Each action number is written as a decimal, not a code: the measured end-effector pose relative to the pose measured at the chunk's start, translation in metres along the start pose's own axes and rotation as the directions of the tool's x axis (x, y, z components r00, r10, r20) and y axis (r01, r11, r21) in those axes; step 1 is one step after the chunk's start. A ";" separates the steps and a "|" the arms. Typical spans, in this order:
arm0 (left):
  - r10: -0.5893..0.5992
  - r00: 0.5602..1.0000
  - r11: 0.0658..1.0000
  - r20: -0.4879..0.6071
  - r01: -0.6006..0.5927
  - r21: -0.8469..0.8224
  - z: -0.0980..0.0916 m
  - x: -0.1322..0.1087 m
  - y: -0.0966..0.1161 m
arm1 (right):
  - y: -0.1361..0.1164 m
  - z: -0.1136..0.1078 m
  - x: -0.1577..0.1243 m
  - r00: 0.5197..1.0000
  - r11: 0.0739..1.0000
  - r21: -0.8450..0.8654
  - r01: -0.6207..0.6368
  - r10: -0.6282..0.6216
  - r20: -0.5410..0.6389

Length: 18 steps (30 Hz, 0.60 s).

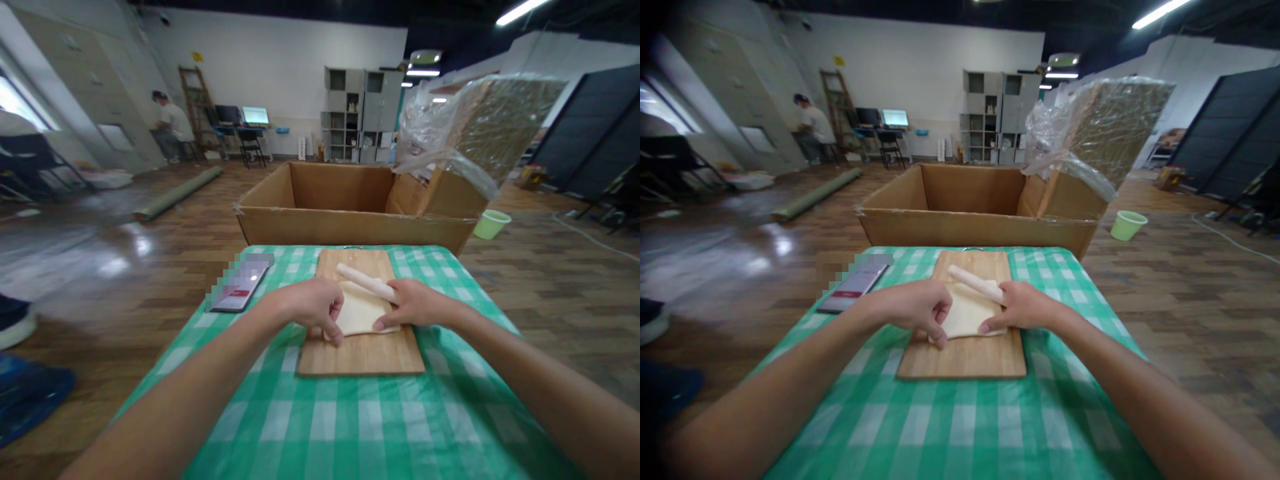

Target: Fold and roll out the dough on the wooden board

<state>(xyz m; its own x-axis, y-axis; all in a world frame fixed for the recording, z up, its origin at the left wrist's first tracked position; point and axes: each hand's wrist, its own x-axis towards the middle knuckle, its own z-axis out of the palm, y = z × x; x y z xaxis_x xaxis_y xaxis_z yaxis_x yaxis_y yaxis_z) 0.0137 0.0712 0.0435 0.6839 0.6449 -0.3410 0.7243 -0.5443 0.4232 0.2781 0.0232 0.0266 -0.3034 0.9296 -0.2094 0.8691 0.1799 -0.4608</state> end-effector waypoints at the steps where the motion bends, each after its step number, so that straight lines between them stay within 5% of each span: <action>1: 0.001 1.000 1.000 0.006 -0.001 -0.009 0.000 0.001 0.000 | -0.002 0.003 -0.004 1.000 1.000 -0.016 -0.022 0.022 -0.010; 11: 0.084 0.995 0.996 -0.053 -0.082 0.030 -0.004 -0.001 0.003 | -0.025 0.030 -0.011 0.952 0.967 -0.118 -0.225 0.192 -0.240; 14: 0.089 0.991 0.996 -0.103 -0.086 0.026 0.003 0.006 0.001 | -0.028 0.031 -0.010 0.952 0.966 -0.130 -0.226 0.190 -0.239; 18: 0.076 0.997 0.996 -0.023 -0.076 -0.035 0.007 0.014 -0.004 | -0.031 0.025 -0.010 0.974 0.967 -0.182 -0.178 0.148 -0.169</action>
<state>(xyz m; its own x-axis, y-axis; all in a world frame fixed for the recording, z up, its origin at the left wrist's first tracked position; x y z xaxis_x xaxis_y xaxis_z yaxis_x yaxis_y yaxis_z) 0.0209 0.0787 0.0314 0.7346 0.6139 -0.2889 0.6664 -0.5727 0.4774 0.2444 0.0000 0.0215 -0.1012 0.9868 -0.1262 0.9655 0.0668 -0.2517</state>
